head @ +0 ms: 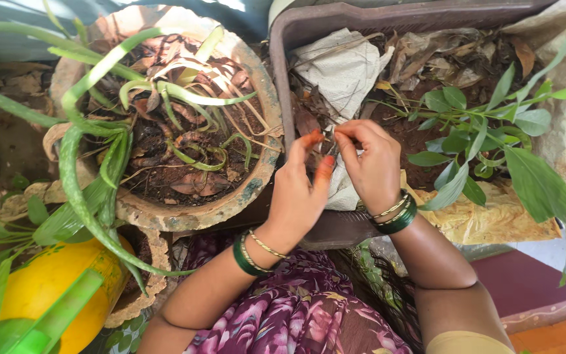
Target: The person sprays water on various potted plants using a yellow spray bottle and removes dried leaves from the soil and plants by hand.
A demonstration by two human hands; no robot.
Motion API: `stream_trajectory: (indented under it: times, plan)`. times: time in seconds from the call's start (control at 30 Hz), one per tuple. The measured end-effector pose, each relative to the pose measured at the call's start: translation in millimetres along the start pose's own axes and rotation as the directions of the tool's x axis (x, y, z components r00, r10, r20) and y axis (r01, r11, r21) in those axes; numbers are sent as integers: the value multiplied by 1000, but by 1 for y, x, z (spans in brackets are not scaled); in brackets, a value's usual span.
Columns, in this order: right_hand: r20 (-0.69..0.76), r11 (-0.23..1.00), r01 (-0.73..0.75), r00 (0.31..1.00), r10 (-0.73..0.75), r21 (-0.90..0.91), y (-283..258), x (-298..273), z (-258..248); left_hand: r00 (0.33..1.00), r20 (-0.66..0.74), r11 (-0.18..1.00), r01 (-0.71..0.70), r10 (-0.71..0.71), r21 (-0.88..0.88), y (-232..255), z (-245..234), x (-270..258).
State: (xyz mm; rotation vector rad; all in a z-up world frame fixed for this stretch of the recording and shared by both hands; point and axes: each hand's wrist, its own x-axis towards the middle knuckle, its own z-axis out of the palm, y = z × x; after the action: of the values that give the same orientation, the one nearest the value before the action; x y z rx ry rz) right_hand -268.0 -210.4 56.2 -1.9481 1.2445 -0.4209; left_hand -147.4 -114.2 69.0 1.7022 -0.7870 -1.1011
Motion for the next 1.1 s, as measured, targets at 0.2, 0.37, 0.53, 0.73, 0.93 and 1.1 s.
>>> stream_trajectory:
  times: [0.2,0.37,0.53,0.73,0.93,1.1]
  plan:
    - [12,926,337,940,-340,-172,-30,5,-1,954,-159,961,-231,255,152,-8,-9,-2]
    - [82,946,290,956,-281,-144,-44,6,3,904,-206,914,-323,375,248,-9,-25,-5]
    - [211,886,463,870,-445,-38,-68,13,19,900,-254,878,-225,353,423,-13,-61,-20]
    - [447,833,543,723,-526,102,-83,23,79,831,-336,688,-74,442,722,-44,-134,-35]
    - [688,725,677,587,-427,-128,-86,31,133,960,-227,563,99,162,820,-88,-168,-32]
    - [757,639,706,586,-288,-304,-93,24,153,957,-158,412,46,244,910,-100,-169,-28]
